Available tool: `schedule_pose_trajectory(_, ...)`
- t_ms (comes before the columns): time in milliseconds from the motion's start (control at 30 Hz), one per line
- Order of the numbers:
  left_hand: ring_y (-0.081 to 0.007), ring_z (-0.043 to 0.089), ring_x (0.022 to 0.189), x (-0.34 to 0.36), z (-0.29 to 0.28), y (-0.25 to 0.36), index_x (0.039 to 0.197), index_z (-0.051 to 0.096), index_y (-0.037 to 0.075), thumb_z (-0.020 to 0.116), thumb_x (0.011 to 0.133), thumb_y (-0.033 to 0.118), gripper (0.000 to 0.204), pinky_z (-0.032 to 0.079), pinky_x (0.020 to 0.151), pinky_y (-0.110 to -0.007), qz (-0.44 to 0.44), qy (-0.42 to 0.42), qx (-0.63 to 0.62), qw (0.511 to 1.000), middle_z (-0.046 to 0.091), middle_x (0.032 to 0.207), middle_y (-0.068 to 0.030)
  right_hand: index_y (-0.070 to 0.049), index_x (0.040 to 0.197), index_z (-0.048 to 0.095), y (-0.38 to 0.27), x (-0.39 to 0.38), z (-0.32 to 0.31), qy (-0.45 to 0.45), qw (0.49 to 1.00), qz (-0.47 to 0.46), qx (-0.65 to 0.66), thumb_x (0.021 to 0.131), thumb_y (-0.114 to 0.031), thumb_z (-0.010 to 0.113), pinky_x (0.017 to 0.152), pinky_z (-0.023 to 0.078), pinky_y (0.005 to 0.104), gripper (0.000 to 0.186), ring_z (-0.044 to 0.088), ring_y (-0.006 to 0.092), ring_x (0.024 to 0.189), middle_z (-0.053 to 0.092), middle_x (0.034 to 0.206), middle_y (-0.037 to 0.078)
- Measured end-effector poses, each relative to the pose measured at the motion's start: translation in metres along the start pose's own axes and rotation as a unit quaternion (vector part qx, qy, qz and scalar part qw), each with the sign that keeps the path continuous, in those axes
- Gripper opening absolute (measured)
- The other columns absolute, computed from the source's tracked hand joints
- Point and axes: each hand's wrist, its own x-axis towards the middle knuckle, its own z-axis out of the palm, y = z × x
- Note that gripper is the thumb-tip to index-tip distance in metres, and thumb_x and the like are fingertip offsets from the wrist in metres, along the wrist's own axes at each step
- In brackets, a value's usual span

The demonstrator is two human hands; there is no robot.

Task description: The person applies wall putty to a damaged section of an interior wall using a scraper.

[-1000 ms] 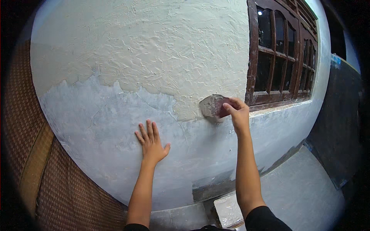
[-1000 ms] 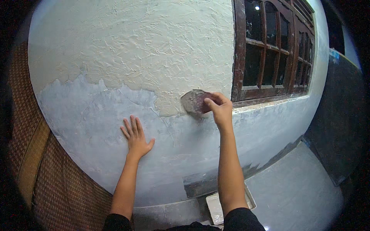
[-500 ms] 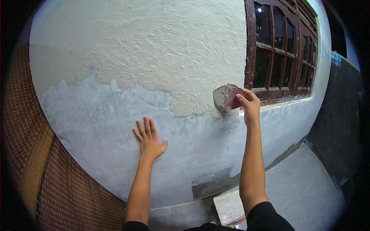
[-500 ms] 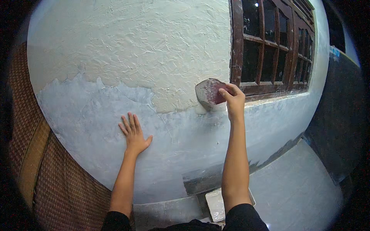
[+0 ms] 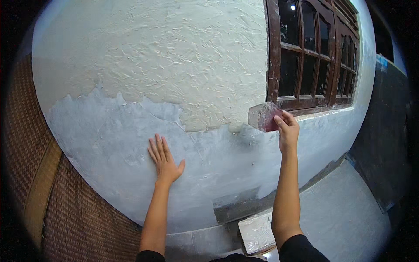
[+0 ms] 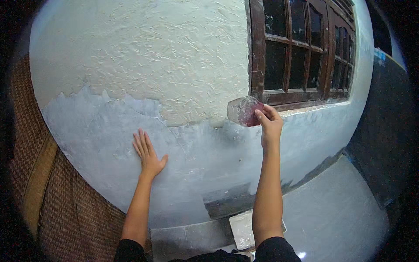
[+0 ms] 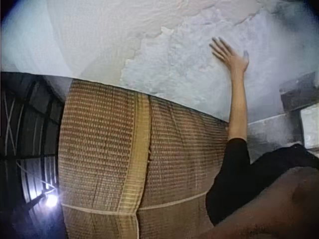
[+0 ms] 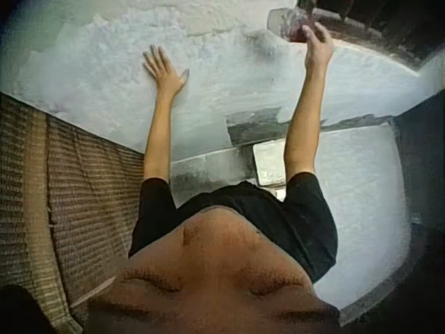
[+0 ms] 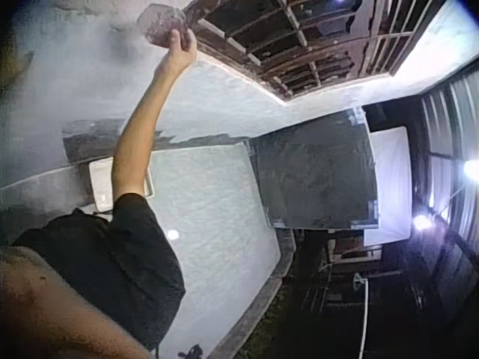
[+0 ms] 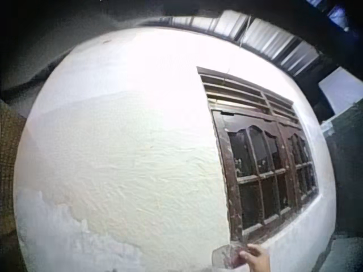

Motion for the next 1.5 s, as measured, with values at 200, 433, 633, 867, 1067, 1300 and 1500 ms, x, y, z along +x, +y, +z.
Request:
schedule_pose_trajectory(200,-0.0429,0.010,0.138,-0.034,0.037,0.082,0.146,0.012,0.006,0.072,0.065,0.022,0.102,0.011,0.108,-0.059,0.071,0.031,-0.117,0.990,0.012,0.151,-0.0220,0.003,0.101,0.062,0.014,-0.037,-0.048,0.006,0.994,0.100,-0.042,0.079,0.001,0.068,0.071,0.046,0.0219,0.023,0.059,0.0100,0.079,0.065,0.089,0.005)
schedule_pose_trajectory(433,-0.0366,0.027,0.132,-0.069,0.080,0.177,0.141,0.031,0.008,0.065,0.069,0.016,0.079,0.025,0.105,-0.051,0.117,-0.132,-0.227,0.958,0.030,0.143,-0.0162,-0.001,0.099,0.059,0.034,-0.074,-0.122,0.048,0.976,0.207,-0.035,0.081,0.003,0.065,0.055,0.038,0.0163,0.019,0.052,0.0039,0.065,0.065,0.085,0.003)
schedule_pose_trajectory(633,-0.0341,0.043,0.120,-0.123,0.132,0.219,0.134,0.041,0.005,0.061,0.073,0.014,0.065,0.036,0.097,-0.044,0.101,-0.309,-0.289,0.901,0.043,0.133,-0.0163,-0.003,0.101,0.058,0.063,-0.122,-0.193,0.143,0.946,0.289,-0.041,0.082,0.000,0.065,0.055,0.040,0.0187,0.020,0.050,0.0035,0.062,0.063,0.080,-0.001)
schedule_pose_trajectory(867,-0.0360,0.047,0.116,-0.127,0.197,0.200,0.130,0.044,0.003,0.058,0.078,0.012,0.054,0.038,0.098,-0.045,0.076,-0.428,-0.316,0.843,0.049,0.127,-0.0193,-0.001,0.101,0.058,0.132,-0.117,-0.222,0.224,0.903,0.352,-0.104,0.082,-0.001,0.064,0.062,0.047,0.0246,0.020,0.060,0.0118,0.073,0.065,0.085,0.004)
schedule_pose_trajectory(1067,-0.0344,0.046,0.117,-0.139,0.242,0.193,0.132,0.039,-0.001,0.059,0.078,0.013,0.059,0.038,0.097,-0.043,0.033,-0.457,-0.334,0.823,0.047,0.128,-0.0191,-0.001,0.097,0.058,0.169,-0.117,-0.232,0.262,0.859,0.407,-0.168,0.082,0.001,0.063,0.061,0.049,0.0261,0.016,0.061,0.0129,0.070,0.066,0.083,0.005)
schedule_pose_trajectory(1300,-0.0378,0.042,0.123,-0.147,0.315,0.195,0.137,0.032,-0.003,0.057,0.081,0.012,0.064,0.033,0.103,-0.044,-0.011,-0.486,-0.352,0.800,0.042,0.133,-0.0237,-0.002,0.092,0.058,0.238,-0.134,-0.280,0.300,0.817,0.409,-0.275,0.081,0.003,0.063,0.062,0.045,0.0223,0.013,0.057,0.0093,0.068,0.064,0.079,0.003)
schedule_pose_trajectory(1500,-0.0346,0.041,0.124,-0.176,0.360,0.190,0.136,0.035,-0.002,0.058,0.080,0.014,0.062,0.034,0.102,-0.043,-0.040,-0.529,-0.347,0.774,0.044,0.133,-0.0214,-0.004,0.091,0.057,0.282,-0.174,-0.322,0.324,0.766,0.397,-0.389,0.082,0.002,0.063,0.065,0.041,0.0217,0.012,0.052,0.0072,0.070,0.059,0.075,-0.001)
